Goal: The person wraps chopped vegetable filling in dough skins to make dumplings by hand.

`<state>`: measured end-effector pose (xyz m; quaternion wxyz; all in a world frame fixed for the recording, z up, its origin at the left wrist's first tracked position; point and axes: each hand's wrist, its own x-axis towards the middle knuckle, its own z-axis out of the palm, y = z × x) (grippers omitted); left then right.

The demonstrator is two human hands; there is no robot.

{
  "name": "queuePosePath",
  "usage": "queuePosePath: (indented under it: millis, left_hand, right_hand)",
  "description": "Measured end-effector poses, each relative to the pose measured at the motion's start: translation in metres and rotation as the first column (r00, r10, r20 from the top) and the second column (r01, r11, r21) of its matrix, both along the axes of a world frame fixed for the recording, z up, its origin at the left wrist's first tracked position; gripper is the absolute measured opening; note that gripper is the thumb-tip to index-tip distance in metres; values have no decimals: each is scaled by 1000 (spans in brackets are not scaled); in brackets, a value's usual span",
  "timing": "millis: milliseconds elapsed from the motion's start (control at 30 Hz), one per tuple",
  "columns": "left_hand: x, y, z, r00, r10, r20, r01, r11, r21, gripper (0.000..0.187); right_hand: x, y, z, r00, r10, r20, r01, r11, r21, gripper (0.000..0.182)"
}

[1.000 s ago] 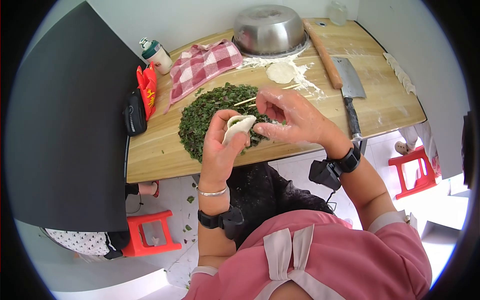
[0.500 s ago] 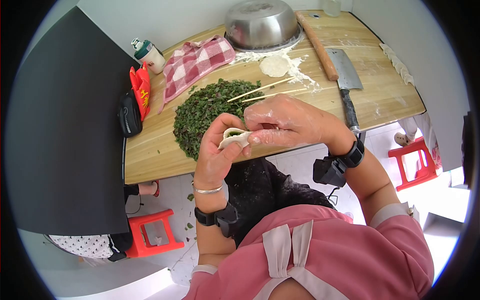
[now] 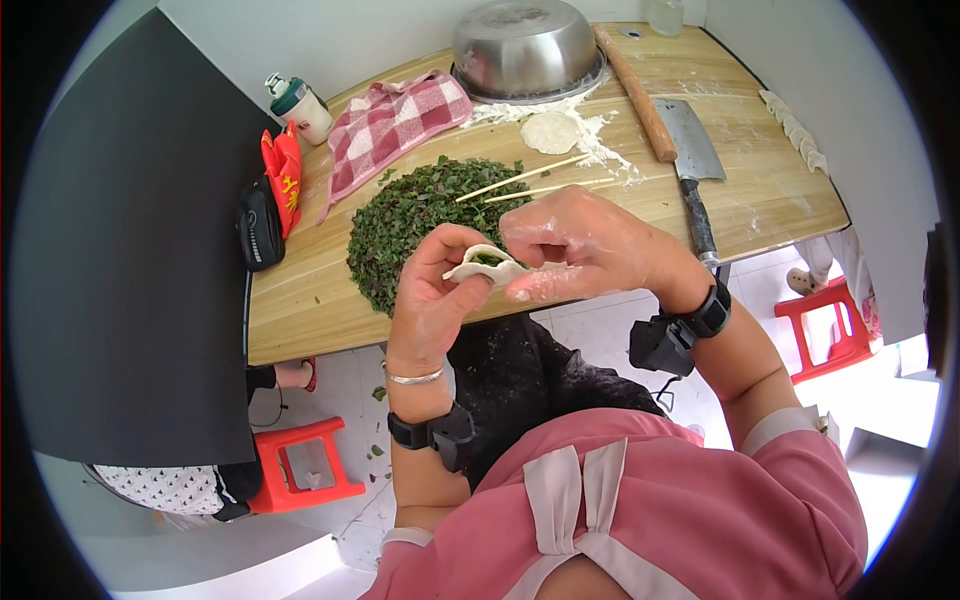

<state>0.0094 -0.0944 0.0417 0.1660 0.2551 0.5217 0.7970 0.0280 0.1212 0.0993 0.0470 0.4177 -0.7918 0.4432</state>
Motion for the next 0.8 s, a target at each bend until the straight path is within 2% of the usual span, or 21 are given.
queuePosePath:
  millis: [100, 167, 233, 333, 433, 467, 533, 667, 767, 800]
  left_hand:
    - [2, 2, 2, 1000, -11, -22, 10, 1000, -29, 30]
    - [1, -1, 0, 998, -54, 27, 55, 998, -31, 30]
    - [2, 1, 3, 999, -38, 2, 38, 999, -22, 30]
    - [2, 1, 5, 999, -19, -40, 18, 999, -32, 28]
    - [3, 1, 8, 999, -7, -53, 2, 996, -94, 27]
    - [3, 1, 9, 999, 1, -49, -8, 991, -136, 27]
    - [2, 1, 9, 999, -21, -43, 15, 989, -145, 27]
    - [2, 3, 8, 996, -63, -66, 50, 981, -186, 26]
    - [6, 7, 13, 998, -33, -55, 20, 975, -223, 26]
    - [6, 6, 13, 998, -33, -55, 20, 975, -223, 26]
  right_hand:
    - [-2, -4, -6, 1000, 2, -20, -3, 999, -41, 35]
    - [-4, -6, -10, 999, 1, -51, -4, 998, -70, 34]
    - [-5, -7, -12, 985, -68, -160, 55, 995, -84, 31]
    - [-2, -8, -10, 968, -122, -222, 106, 991, -82, 30]
    - [-4, -4, -12, 961, -78, -266, 73, 997, -30, 35]
    - [-4, -2, -8, 961, -78, -266, 73, 997, -29, 35]
    - [-1, 3, 3, 987, -111, -113, 131, 973, 190, 36]
    - [-1, 3, 1, 987, -135, -86, 148, 973, 174, 37]
    - [-3, 1, -9, 984, -120, -132, 133, 987, 94, 35]
    - [-4, 0, -11, 975, -113, -190, 129, 989, 73, 29]
